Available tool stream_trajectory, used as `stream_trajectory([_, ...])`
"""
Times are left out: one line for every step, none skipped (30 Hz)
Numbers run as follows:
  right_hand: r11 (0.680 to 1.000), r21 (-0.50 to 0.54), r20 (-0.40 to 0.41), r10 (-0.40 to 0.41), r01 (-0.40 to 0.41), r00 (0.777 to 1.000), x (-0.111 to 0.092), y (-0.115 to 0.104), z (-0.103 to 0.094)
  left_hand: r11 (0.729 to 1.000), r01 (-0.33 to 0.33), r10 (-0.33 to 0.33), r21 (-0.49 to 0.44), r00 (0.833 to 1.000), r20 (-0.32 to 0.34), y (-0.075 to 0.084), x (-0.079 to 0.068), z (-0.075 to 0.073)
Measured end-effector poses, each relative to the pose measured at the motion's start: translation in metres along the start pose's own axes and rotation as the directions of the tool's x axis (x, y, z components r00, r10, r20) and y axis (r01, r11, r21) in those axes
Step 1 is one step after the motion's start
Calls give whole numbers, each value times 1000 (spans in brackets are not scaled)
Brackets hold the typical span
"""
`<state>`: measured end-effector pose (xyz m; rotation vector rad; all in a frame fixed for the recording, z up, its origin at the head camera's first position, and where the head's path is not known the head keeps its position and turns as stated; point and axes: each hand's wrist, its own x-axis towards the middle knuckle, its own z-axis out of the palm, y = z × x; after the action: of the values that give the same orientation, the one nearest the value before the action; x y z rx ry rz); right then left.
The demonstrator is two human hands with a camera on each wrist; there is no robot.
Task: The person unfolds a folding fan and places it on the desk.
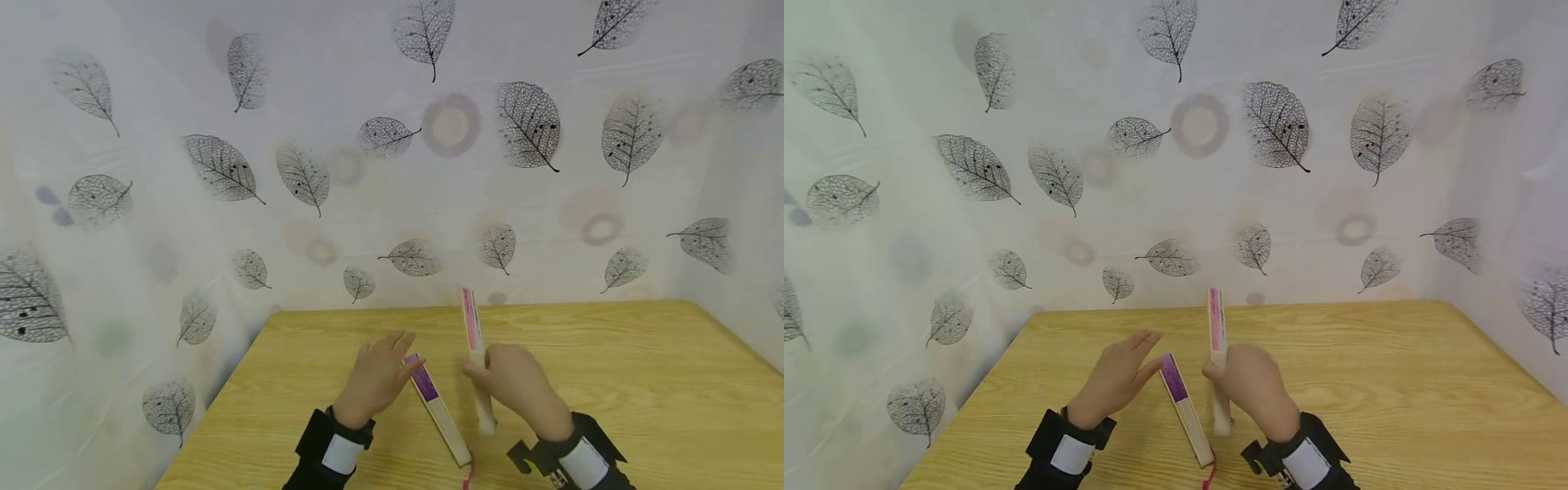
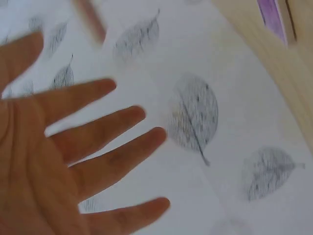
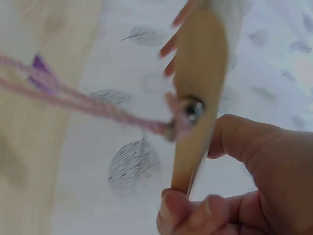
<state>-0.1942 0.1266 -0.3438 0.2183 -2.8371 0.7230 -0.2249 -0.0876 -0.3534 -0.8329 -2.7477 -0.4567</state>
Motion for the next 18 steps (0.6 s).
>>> stream_trajectory([1000, 1, -12, -18, 18, 1000, -1, -6, -1, 998, -22, 21, -65, 1000, -24, 4, 2, 3])
stream_trajectory([999, 2, -22, -32, 32, 999, -1, -12, -2, 989, -41, 35, -144, 998, -44, 8, 3, 5])
stream_trajectory([999, 7, -31, -43, 44, 999, -3, -18, -3, 972, -53, 41, -228, 998, -57, 12, 5, 7])
stream_trajectory([999, 10, -35, -48, 49, 998, -4, -22, -4, 945, -52, 35, -323, 998, -59, 16, 7, 9])
stream_trajectory([999, 11, -38, -53, 53, 998, -5, -26, -4, 903, -38, 18, -428, 999, -51, 19, 8, 10])
stream_trajectory([998, 10, -41, -54, 54, 998, -6, -30, -5, 854, -14, -4, -519, 999, -33, 22, 9, 12])
stream_trajectory([999, 10, -43, -53, 53, 998, -8, -32, -5, 802, 15, -26, -597, 1000, -10, 25, 10, 12])
stream_trajectory([999, 9, -44, -53, 53, 998, -9, -33, -5, 746, 52, -53, -664, 998, 18, 27, 10, 13])
stream_trajectory([999, 6, -46, -52, 52, 998, -10, -35, -5, 690, 91, -78, -718, 996, 52, 29, 11, 13])
stream_trajectory([999, 0, -50, -52, 52, 997, -10, -35, -5, 636, 126, -96, -761, 992, 84, 31, 11, 13])
stream_trajectory([998, -9, -59, -57, 57, 997, -11, -36, -5, 589, 154, -108, -793, 988, 112, 33, 11, 12])
stream_trajectory([998, -17, -69, -60, 59, 996, -11, -36, -4, 552, 178, -118, -815, 984, 135, 34, 11, 12])
stream_trajectory([998, -29, -77, -65, 63, 995, -11, -36, -4, 527, 189, -117, -829, 982, 150, 34, 12, 11])
stream_trajectory([996, -52, -90, -76, 72, 993, -12, -36, -3, 506, 198, -115, -839, 980, 162, 34, 12, 11])
stream_trajectory([994, -73, -104, -86, 79, 991, -11, -36, -2, 490, 204, -111, -847, 979, 171, 35, 12, 11])
stream_trajectory([992, -93, -117, -99, 89, 988, -11, -36, -1, 480, 207, -111, -853, 978, 175, 35, 12, 11])
stream_trajectory([989, -111, -131, -112, 98, 985, -12, -36, -1, 469, 210, -112, -858, 978, 178, 34, 12, 11])
stream_trajectory([986, -126, -141, -127, 109, 982, -12, -37, 0, 460, 216, -117, -862, 976, 182, 34, 13, 12])
